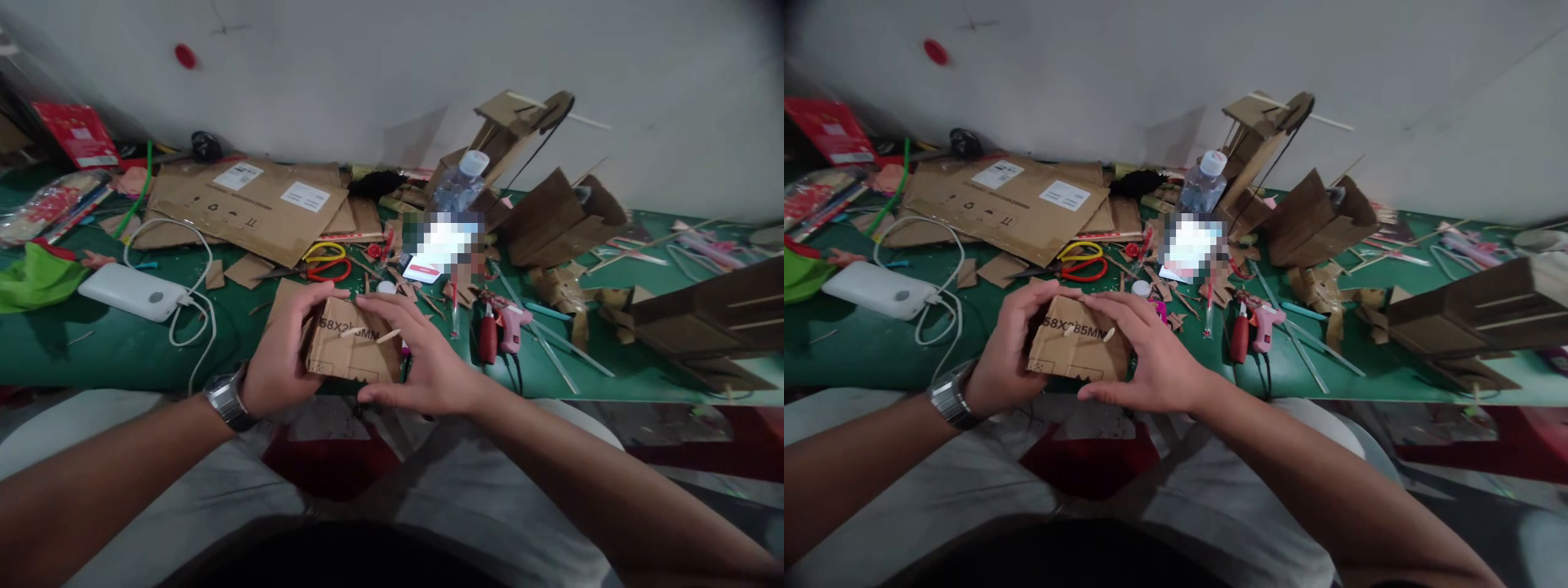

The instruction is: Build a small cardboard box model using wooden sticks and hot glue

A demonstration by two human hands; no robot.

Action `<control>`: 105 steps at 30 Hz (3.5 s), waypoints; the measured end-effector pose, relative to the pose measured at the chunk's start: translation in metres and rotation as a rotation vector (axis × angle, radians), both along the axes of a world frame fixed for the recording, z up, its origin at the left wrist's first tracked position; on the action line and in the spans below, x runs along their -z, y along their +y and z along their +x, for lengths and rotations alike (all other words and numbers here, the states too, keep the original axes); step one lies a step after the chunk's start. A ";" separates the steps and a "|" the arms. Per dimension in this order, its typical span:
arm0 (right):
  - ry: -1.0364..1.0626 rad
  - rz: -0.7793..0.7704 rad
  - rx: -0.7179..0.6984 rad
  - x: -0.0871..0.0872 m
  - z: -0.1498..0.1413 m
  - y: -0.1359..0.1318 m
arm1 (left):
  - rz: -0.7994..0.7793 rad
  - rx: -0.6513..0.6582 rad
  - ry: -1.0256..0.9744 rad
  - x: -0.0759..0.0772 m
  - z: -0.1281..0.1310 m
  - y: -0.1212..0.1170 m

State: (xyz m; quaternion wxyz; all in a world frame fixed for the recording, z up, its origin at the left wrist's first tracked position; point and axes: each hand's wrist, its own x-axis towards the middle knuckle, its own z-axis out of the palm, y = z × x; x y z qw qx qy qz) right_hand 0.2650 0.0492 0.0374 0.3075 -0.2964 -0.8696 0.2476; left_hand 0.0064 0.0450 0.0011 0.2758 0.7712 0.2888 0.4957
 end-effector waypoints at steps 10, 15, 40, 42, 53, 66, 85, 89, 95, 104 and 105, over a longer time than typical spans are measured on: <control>0.009 0.102 0.132 0.002 -0.015 -0.003 | 0.146 -0.241 -0.073 0.017 -0.006 0.024; 0.036 0.155 0.198 -0.002 -0.010 0.001 | 0.522 -0.423 0.158 0.006 -0.007 -0.008; 0.017 0.108 0.229 0.005 -0.016 -0.003 | 0.233 -0.263 1.128 -0.005 0.039 -0.060; 0.021 0.106 0.250 0.007 -0.018 -0.002 | 0.215 -0.264 1.142 -0.005 0.040 -0.057; 0.048 0.170 0.232 0.002 -0.020 0.002 | 0.290 -0.255 1.030 0.005 0.035 -0.048; -0.047 0.182 0.204 -0.005 -0.021 0.004 | 0.296 -0.249 0.998 0.007 0.035 -0.046; 0.034 0.193 0.189 -0.002 -0.024 0.004 | 0.298 -0.248 0.961 0.012 0.035 -0.044; 0.060 0.188 0.186 -0.002 -0.024 0.003 | 0.319 -0.254 0.941 0.011 0.034 -0.044; 0.066 0.178 0.188 -0.003 -0.023 0.003 | 0.327 -0.261 0.909 0.009 0.033 -0.044; 0.079 0.161 0.188 -0.005 -0.022 0.003 | 0.335 -0.267 0.914 0.008 0.034 -0.043; 0.078 0.156 0.190 -0.005 -0.022 0.003 | 0.335 -0.264 0.913 0.008 0.034 -0.043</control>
